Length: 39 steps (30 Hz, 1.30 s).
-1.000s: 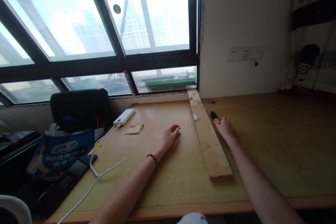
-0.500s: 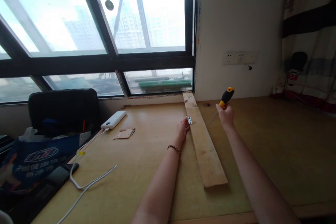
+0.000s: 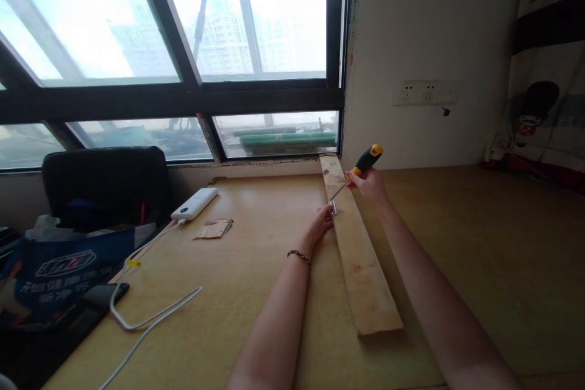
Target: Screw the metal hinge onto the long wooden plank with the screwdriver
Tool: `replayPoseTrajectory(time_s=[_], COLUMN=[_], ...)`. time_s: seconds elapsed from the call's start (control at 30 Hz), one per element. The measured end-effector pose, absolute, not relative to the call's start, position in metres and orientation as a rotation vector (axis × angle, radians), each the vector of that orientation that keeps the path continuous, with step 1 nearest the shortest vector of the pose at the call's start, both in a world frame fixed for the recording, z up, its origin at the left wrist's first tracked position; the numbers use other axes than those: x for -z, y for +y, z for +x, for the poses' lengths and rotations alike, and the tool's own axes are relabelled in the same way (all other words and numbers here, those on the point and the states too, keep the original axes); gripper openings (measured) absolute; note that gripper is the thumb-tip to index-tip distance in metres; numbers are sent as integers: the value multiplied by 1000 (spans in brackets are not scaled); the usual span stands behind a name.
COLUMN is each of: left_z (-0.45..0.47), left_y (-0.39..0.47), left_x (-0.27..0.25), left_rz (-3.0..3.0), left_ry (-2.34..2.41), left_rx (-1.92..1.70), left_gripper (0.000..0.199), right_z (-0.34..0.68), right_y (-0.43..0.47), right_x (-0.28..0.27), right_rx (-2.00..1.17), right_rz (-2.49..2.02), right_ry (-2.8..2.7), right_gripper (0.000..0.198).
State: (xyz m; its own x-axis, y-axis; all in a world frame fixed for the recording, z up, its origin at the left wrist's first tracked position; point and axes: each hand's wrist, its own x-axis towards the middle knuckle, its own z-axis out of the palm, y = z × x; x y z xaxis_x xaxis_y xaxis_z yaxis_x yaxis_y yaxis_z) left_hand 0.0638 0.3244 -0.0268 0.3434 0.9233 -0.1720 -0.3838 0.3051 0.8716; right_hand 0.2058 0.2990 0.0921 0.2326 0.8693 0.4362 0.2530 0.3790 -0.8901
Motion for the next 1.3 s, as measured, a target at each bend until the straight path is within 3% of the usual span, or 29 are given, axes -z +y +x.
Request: replayPoseTrajectory(time_s=[0.5, 0.9, 1.2, 1.3], left_z=[63, 62, 62, 61], left_y=[325, 322, 323, 323], left_x=[29, 27, 28, 29], left_rz=[838, 835, 850, 865], left_ry=[754, 768, 766, 757], left_rx=[-989, -996, -996, -1000], left_gripper=[17, 20, 18, 19], right_z=[203, 199, 198, 200], right_y=[301, 280, 291, 290], right_x=[-86, -107, -94, -96], right_rx=[-489, -1076, -359, -446], right_rz=[-1228, -951, -1316, -1291], right_ry=[-1420, -1226, -1214, -1200], right_gripper=[33, 24, 34, 33])
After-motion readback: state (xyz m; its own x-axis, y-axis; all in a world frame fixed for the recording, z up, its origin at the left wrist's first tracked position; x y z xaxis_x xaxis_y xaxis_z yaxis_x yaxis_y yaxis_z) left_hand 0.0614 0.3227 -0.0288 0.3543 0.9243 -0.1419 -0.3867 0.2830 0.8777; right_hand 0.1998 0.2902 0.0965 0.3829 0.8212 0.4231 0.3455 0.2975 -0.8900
